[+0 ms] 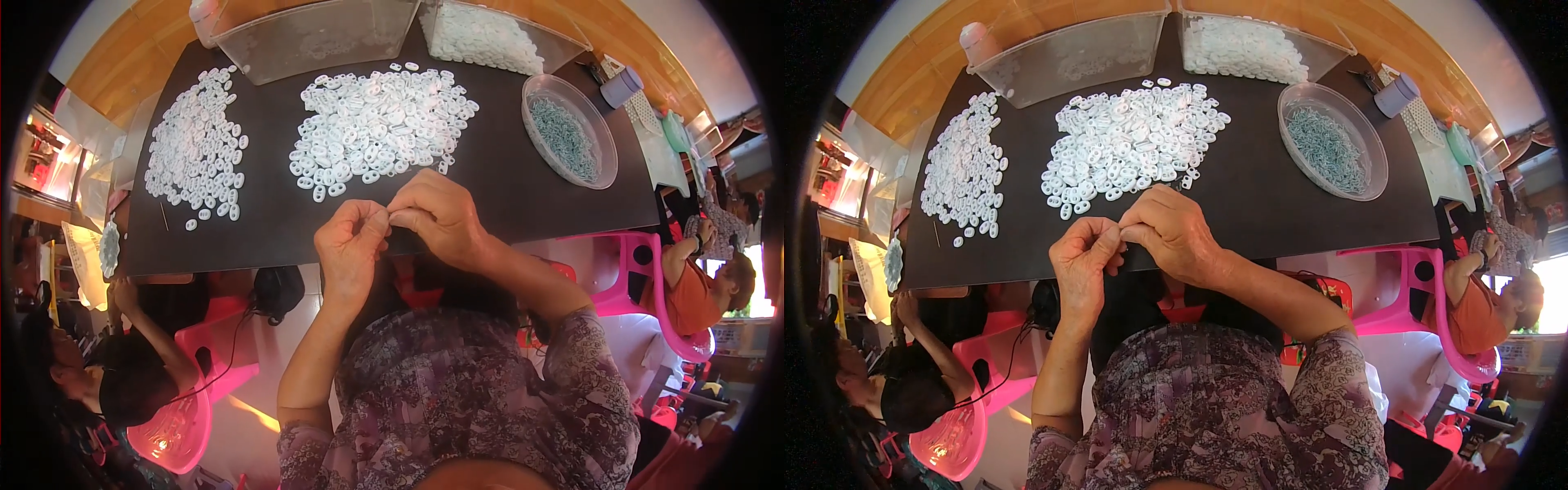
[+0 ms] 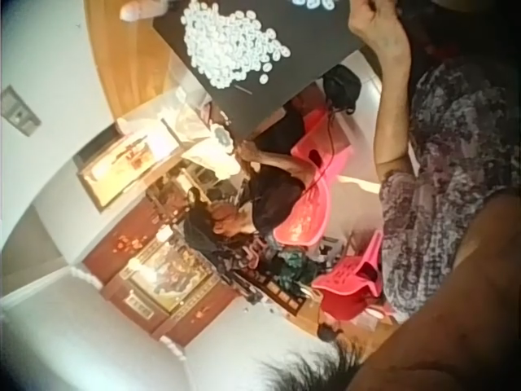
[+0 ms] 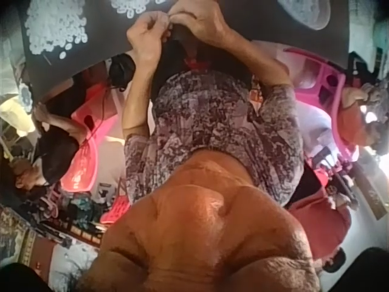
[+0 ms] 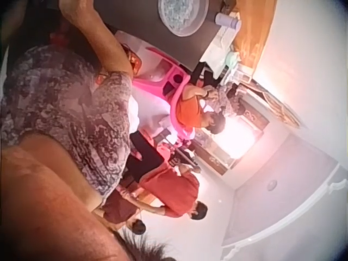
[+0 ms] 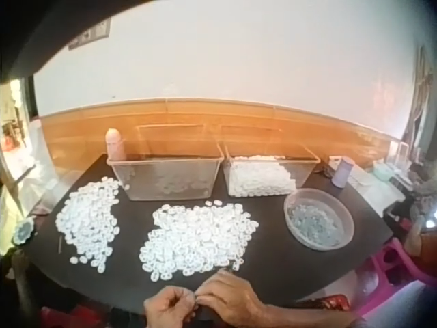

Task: Sorting and inspecting small white plastic hardware components on a workbench.

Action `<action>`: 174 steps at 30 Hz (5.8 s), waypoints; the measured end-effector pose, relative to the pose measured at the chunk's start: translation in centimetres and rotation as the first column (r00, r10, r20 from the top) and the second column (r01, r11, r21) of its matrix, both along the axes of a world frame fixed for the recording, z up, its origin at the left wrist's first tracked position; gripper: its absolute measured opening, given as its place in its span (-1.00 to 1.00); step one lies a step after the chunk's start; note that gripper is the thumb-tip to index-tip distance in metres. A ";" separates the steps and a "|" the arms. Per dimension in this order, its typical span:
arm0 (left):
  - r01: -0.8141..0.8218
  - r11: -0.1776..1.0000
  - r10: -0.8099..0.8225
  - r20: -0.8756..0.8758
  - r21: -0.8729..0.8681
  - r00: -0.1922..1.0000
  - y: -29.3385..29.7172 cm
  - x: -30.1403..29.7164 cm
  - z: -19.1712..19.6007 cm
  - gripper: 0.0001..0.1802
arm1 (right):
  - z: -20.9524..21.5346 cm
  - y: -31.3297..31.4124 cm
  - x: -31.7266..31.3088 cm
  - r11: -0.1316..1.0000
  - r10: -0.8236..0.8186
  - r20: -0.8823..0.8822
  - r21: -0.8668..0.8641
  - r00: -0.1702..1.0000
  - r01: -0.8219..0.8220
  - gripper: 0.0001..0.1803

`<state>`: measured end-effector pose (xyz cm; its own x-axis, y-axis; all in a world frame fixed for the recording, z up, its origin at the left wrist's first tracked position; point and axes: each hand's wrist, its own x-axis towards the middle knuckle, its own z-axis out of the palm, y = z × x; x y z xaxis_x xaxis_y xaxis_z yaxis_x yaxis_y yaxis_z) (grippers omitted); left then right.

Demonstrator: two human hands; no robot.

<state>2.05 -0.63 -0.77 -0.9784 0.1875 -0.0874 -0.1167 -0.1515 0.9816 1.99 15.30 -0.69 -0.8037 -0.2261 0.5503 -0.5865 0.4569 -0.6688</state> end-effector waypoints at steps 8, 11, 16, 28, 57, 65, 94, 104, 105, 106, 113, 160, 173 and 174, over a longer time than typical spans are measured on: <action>0.059 0.996 -0.062 -0.036 -0.060 0.997 -0.2 0.3 -0.5 -0.91 | -0.7 0.3 0.8 0.992 -0.002 0.190 -0.125 0.982 0.026 -0.94; -0.155 0.942 0.018 -0.417 -0.298 0.909 -0.5 -0.4 -1.4 -0.93 | -0.7 0.8 1.0 0.990 -0.063 0.213 -0.108 0.975 0.087 -0.96; -0.514 0.630 -0.169 -0.749 -0.582 0.641 -0.4 -2.5 -1.1 -0.83 | -0.8 1.6 1.1 0.970 -0.163 0.261 -0.131 0.951 0.203 -0.91; -0.602 0.504 -0.291 -0.778 -0.619 0.557 0.8 -3.3 -1.4 -0.81 | -1.0 3.0 1.4 0.964 -0.214 0.275 -0.095 0.937 0.248 -0.95; -0.527 0.409 -0.444 -0.667 -0.745 0.598 4.3 -4.7 -1.7 -0.86 | -1.6 3.4 1.1 0.943 -0.249 0.292 -0.144 0.923 0.300 -0.93; -0.506 0.445 -0.420 -0.671 -0.739 0.611 3.9 -4.5 -1.7 -0.76 | -1.9 3.4 0.5 0.951 -0.275 0.162 -0.096 0.948 0.293 -0.93; 0.055 0.988 -0.073 0.115 0.147 0.991 -0.9 0.5 0.1 -0.93 | 1.2 -0.7 1.7 0.970 0.010 0.482 -0.218 0.876 0.109 -0.80; 0.063 0.992 -0.072 0.085 0.110 0.994 -1.0 0.7 0.0 -0.92 | 0.7 -1.1 1.7 0.975 -0.006 0.404 -0.200 0.915 0.095 -0.84; 0.063 0.994 -0.071 0.080 0.094 0.994 -1.0 0.7 0.0 -0.93 | 0.6 -1.1 1.7 0.969 0.002 0.418 -0.226 0.908 0.102 -0.84; 0.063 0.995 -0.069 0.076 0.078 0.995 -1.0 0.7 0.1 -0.93 | 0.5 -1.1 1.7 0.962 0.011 0.432 -0.251 0.902 0.109 -0.84; 0.050 0.996 -0.056 0.074 0.077 0.996 -1.1 0.7 -0.1 -0.93 | 0.8 -0.8 1.8 0.963 0.030 0.542 -0.242 0.840 0.121 -0.81; -0.176 0.950 0.153 0.107 0.257 0.982 -0.8 1.2 -1.0 -0.91 | 0.5 -3.0 0.9 0.964 0.026 0.463 -0.246 0.886 0.101 -0.92; -0.212 0.946 0.213 0.022 0.245 0.977 -0.8 1.5 -1.5 -0.94 | 0.1 -3.6 0.6 0.998 -0.047 0.225 -0.037 0.973 0.056 -0.93; -0.214 0.950 0.214 0.025 0.228 0.976 -0.9 1.4 -1.4 -0.94 | 0.0 -3.7 0.6 0.998 -0.030 0.234 -0.042 0.972 0.041 -0.94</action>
<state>3.45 -1.58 -2.20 -0.9977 -0.0118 -0.0667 -0.0567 -0.3931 0.9178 2.56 11.64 -0.69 -0.9183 -0.1732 0.3559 -0.3955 0.4398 -0.8064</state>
